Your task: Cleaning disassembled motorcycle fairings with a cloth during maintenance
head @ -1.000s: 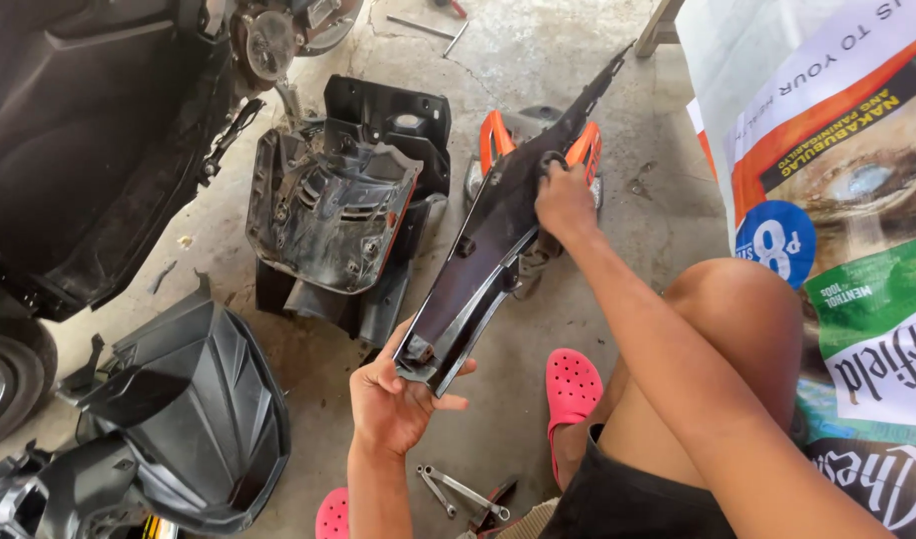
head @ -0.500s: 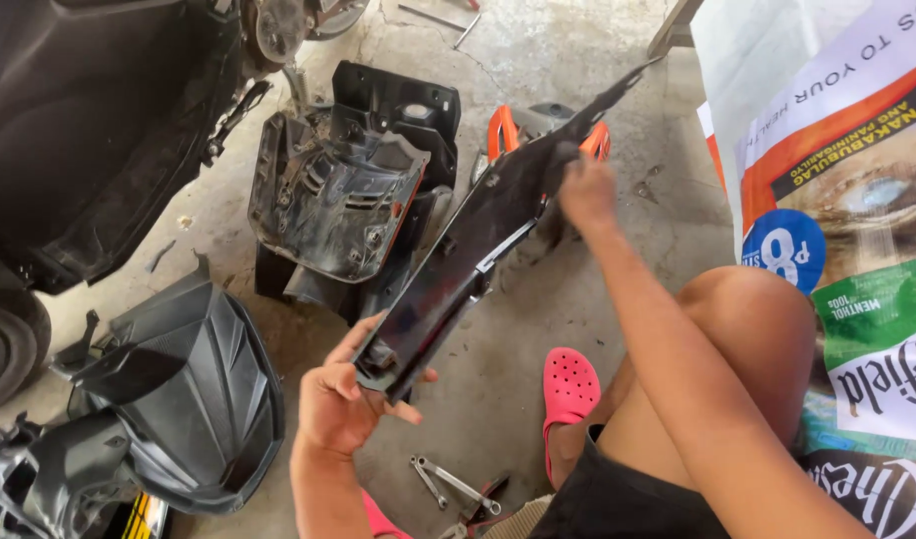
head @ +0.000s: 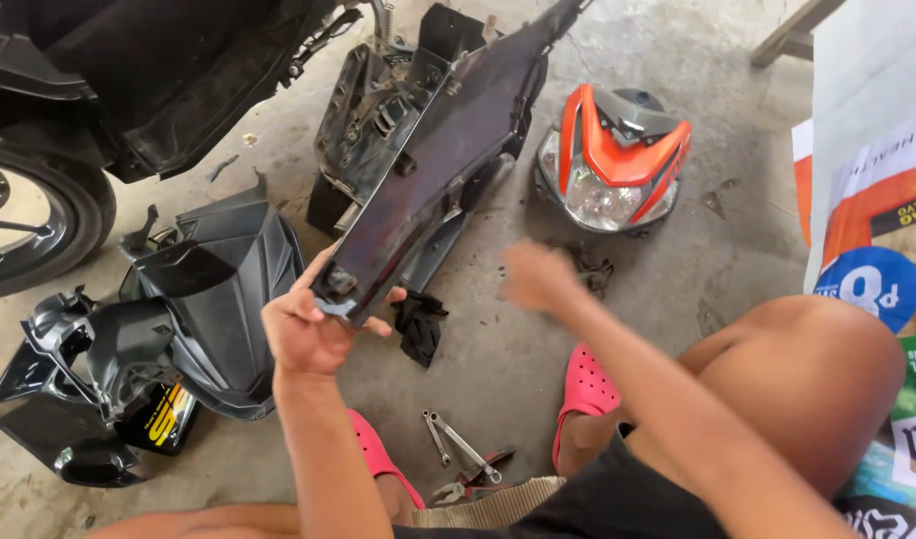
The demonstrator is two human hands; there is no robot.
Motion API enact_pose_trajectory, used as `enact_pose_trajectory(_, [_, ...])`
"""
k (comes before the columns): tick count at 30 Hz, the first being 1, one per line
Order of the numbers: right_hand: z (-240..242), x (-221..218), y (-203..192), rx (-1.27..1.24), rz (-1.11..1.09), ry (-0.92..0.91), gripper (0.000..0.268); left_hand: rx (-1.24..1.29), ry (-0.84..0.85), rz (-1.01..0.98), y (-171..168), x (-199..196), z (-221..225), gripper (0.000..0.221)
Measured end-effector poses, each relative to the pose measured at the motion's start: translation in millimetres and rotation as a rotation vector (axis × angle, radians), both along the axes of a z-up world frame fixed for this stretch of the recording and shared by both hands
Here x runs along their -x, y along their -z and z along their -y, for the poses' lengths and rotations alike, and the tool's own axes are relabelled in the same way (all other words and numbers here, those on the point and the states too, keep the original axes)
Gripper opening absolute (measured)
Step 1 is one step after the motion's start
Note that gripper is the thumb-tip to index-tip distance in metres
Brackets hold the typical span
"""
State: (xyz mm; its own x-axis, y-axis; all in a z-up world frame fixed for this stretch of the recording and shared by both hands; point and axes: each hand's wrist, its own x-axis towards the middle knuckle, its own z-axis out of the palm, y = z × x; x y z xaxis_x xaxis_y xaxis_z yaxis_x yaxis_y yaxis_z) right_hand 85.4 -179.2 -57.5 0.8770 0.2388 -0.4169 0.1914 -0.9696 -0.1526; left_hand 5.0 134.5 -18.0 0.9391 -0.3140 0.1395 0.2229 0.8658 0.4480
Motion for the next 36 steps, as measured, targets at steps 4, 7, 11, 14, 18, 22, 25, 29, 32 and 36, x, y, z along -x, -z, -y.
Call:
enact_pose_trajectory(4, [-76,11,116,-0.314,-0.201,-0.123,0.050,0.015,-0.070,-0.044,11,0,6,0.090])
enact_pose_trajectory(7, [-126,26,156,-0.374,-0.172,-0.217,0.060,0.073,-0.079,-0.050,12,3,2,0.089])
enact_pose_trajectory(11, [-145,42,207,-0.070,-0.182,-0.321,0.081,0.060,-0.116,-0.099,11,10,-5,0.096])
enact_pose_trajectory(14, [-125,29,298,0.056,0.241,-0.464,0.035,0.018,-0.111,-0.107,4,10,-12,0.096])
enact_pose_trajectory(18, [-99,-29,204,0.062,0.003,-0.522,0.038,-0.023,-0.138,-0.110,6,11,-15,0.094])
enact_pose_trajectory(22, [-46,-84,26,-0.154,-0.043,-0.628,0.044,-0.028,-0.124,-0.081,10,7,-7,0.094])
enact_pose_trajectory(25, [-15,-100,-54,-0.286,-0.053,-0.285,0.049,-0.031,-0.130,-0.078,4,1,8,0.091])
enact_pose_trajectory(29, [-4,-87,-107,-0.732,0.085,0.264,0.031,-0.007,-0.198,-0.184,-7,-4,51,0.080])
enact_pose_trajectory(32, [-19,-40,-129,-1.199,0.260,0.244,0.019,0.005,-0.213,-0.232,-8,-14,84,0.078])
enact_pose_trajectory(36, [-47,26,-140,-0.660,1.069,-0.675,0.036,0.047,-0.231,-0.422,118,-36,103,0.062])
